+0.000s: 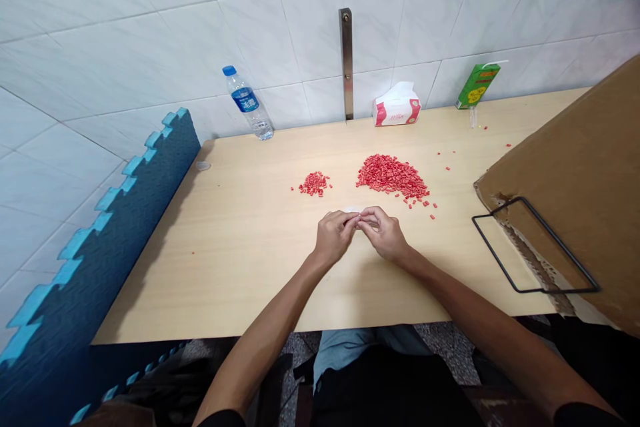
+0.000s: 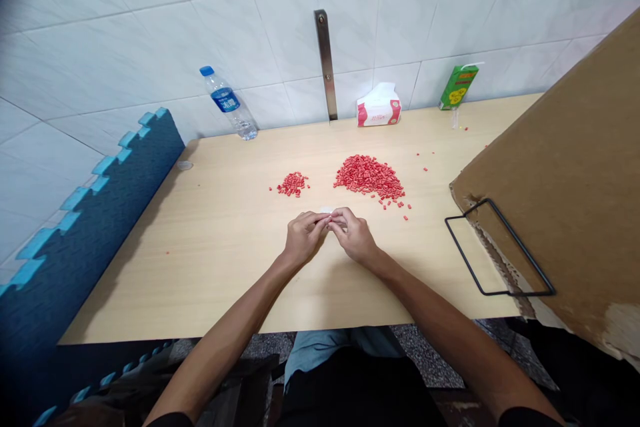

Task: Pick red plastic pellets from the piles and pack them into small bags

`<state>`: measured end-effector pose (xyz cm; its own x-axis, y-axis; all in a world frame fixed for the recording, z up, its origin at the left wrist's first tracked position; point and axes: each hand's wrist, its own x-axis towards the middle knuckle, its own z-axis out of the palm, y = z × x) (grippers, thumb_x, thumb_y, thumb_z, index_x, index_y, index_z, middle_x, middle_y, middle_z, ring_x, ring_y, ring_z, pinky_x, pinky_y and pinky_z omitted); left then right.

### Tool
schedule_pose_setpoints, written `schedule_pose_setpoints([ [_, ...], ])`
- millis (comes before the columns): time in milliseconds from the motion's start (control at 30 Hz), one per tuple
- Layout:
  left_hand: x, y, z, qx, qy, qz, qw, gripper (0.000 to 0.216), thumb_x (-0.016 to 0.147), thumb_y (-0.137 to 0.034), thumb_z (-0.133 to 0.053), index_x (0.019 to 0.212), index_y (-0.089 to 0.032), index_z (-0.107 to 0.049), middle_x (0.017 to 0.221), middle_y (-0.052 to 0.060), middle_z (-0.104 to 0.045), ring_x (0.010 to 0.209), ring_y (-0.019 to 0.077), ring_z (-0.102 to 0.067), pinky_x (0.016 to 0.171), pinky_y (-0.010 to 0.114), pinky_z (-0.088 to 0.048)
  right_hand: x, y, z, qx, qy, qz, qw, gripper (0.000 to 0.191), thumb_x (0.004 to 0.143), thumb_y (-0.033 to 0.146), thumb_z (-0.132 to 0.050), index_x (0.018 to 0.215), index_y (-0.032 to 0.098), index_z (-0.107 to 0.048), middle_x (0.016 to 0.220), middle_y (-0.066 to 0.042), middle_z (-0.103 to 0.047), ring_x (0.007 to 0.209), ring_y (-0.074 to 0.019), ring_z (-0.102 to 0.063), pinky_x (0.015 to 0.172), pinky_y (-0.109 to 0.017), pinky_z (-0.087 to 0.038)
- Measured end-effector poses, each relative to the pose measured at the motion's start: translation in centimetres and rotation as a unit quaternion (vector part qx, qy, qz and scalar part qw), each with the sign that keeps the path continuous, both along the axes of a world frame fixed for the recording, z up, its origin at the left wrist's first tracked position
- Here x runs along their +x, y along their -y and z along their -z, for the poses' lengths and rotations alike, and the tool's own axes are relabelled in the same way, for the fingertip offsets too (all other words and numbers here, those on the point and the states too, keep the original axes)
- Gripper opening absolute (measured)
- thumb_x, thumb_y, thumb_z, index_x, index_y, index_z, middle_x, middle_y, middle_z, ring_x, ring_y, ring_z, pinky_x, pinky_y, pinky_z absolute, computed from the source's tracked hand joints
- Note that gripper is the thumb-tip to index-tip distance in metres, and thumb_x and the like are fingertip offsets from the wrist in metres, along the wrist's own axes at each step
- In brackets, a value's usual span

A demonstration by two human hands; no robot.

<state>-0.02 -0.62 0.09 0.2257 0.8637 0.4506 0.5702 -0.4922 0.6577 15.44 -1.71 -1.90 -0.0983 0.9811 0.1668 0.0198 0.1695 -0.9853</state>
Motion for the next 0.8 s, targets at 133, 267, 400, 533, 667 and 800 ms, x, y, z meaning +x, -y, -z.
schedule_pose_setpoints([
  [133, 0.0, 0.04, -0.07, 0.002, -0.002, 0.001, 1.0, 0.017, 0.088, -0.028, -0.058, 0.091, -0.021, -0.073, 0.085, 0.006, -0.073, 0.078, 0.0173, -0.066, 0.076, 0.031, -0.05, -0.01, -0.01, 0.02, 0.002, 0.006, -0.005, 1.0, 0.022, 0.08, 0.039, -0.066, 0.095, 0.025, -0.055, 0.094, -0.006, -0.07, 0.096, -0.0252, -0.07, 0.083, -0.04, -0.059],
  [267, 0.0, 0.07, -0.1, 0.005, -0.006, 0.003, 1.0, 0.016, 0.088, -0.027, -0.058, 0.091, -0.021, -0.073, 0.084, 0.006, -0.073, 0.078, 0.0173, -0.066, 0.075, 0.031, -0.049, -0.01, -0.02, 0.08, 0.002, 0.006, -0.006, 1.0, 0.021, 0.081, 0.038, -0.065, 0.095, 0.026, -0.054, 0.095, -0.006, -0.07, 0.097, -0.025, -0.069, 0.083, -0.04, -0.059],
  [400, 0.0, 0.04, -0.05, 0.009, -0.012, 0.002, 1.0, 0.017, 0.088, -0.027, -0.057, 0.091, -0.021, -0.073, 0.084, 0.006, -0.073, 0.078, 0.0172, -0.066, 0.075, 0.031, -0.049, -0.03, -0.04, 0.14, 0.008, 0.011, -0.009, 1.0, 0.02, 0.082, 0.037, -0.063, 0.095, 0.025, -0.053, 0.096, -0.006, -0.07, 0.098, -0.0248, -0.069, 0.083, -0.039, -0.059],
  [533, 0.02, 0.05, -0.05, 0.017, -0.012, 0.002, 1.0, 0.017, 0.088, -0.026, -0.057, 0.09, -0.02, -0.073, 0.082, 0.006, -0.072, 0.076, 0.0172, -0.065, 0.073, 0.03, -0.049, -0.01, -0.02, 0.13, 0.01, 0.017, -0.01, 1.0, 0.02, 0.083, 0.037, -0.062, 0.095, 0.025, -0.052, 0.096, -0.007, -0.07, 0.099, -0.024, -0.069, 0.084, -0.038, -0.058],
  [667, 0.06, 0.11, -0.06, 0.016, -0.018, -0.002, 1.0, 0.017, 0.088, -0.026, -0.057, 0.089, -0.019, -0.072, 0.081, 0.005, -0.072, 0.076, 0.0168, -0.065, 0.072, 0.029, -0.049, 0.01, 0.01, 0.0, 0.014, 0.023, -0.009, 1.0, 0.023, 0.083, 0.041, -0.062, 0.094, 0.024, -0.052, 0.095, -0.007, -0.07, 0.096, -0.0243, -0.07, 0.082, -0.038, -0.059],
  [800, 0.07, 0.13, 0.0, 0.011, -0.03, -0.007, 0.999, 0.017, 0.089, -0.026, -0.056, 0.089, -0.019, -0.071, 0.083, 0.005, -0.072, 0.079, 0.0163, -0.065, 0.073, 0.029, -0.05, -0.01, 0.02, -0.15, 0.021, 0.029, -0.007, 0.999, 0.023, 0.083, 0.042, -0.06, 0.093, 0.023, -0.051, 0.093, -0.007, -0.07, 0.092, -0.024, -0.071, 0.08, -0.038, -0.06],
])
